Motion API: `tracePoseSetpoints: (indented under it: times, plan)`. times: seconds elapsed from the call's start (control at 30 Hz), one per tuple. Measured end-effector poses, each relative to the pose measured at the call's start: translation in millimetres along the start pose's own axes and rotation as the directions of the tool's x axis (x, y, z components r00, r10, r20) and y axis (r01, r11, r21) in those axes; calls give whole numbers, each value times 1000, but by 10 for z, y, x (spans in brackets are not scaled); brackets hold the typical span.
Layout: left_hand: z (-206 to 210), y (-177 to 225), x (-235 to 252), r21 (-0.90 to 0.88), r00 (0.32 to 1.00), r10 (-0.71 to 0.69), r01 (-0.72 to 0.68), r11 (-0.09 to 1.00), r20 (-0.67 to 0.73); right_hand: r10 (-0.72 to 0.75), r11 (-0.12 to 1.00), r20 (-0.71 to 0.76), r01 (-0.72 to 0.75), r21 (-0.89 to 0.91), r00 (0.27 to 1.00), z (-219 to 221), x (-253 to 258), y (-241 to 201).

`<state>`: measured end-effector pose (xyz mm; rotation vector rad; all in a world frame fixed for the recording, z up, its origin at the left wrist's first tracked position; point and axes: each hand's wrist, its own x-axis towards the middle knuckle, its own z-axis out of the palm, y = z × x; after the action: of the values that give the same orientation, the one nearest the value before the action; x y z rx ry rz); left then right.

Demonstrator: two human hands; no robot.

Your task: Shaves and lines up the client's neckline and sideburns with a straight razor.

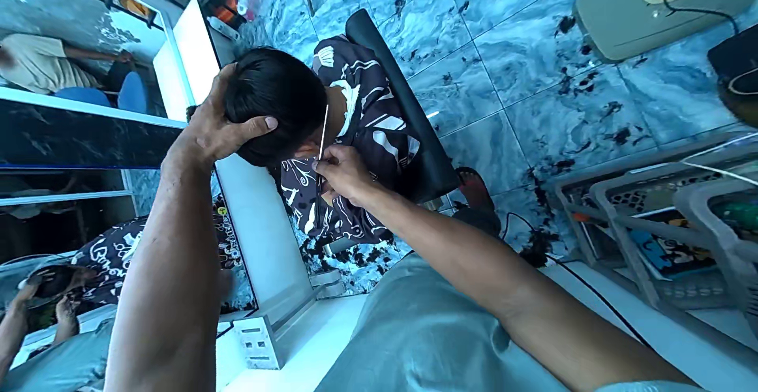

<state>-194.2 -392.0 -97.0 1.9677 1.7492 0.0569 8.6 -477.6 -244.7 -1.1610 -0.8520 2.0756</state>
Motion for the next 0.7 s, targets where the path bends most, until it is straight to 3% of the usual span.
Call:
tracePoseSetpoints:
  times: [0.13,0.23,0.37,0.47,0.6,0.7]
  plan:
    - [-72,-3,98,11,999,5,-6,1000,38,34,998,-64,-30,58,997,72,58,26]
    - [-125,6,177,24,998,-14,13,1000,63,-65,998,-40,66,15,997,123,92,90]
    - [-183,-18,270,18,995,9,-11,1000,100,-19,1000,-101,21,16,995,149,155,64]
    - [-213,-61,331,-8,992,19,-19,1000,121,-125,989,-97,117,-90,987,199,209,84]
    - [-245,-119,386,-33,989,29,-24,999,145,-48,999,-126,47,-12,991,235,236,59]
    - [-247,-169,416,-28,989,30,-26,999,148,-114,992,-110,106,-72,987,283,248,93]
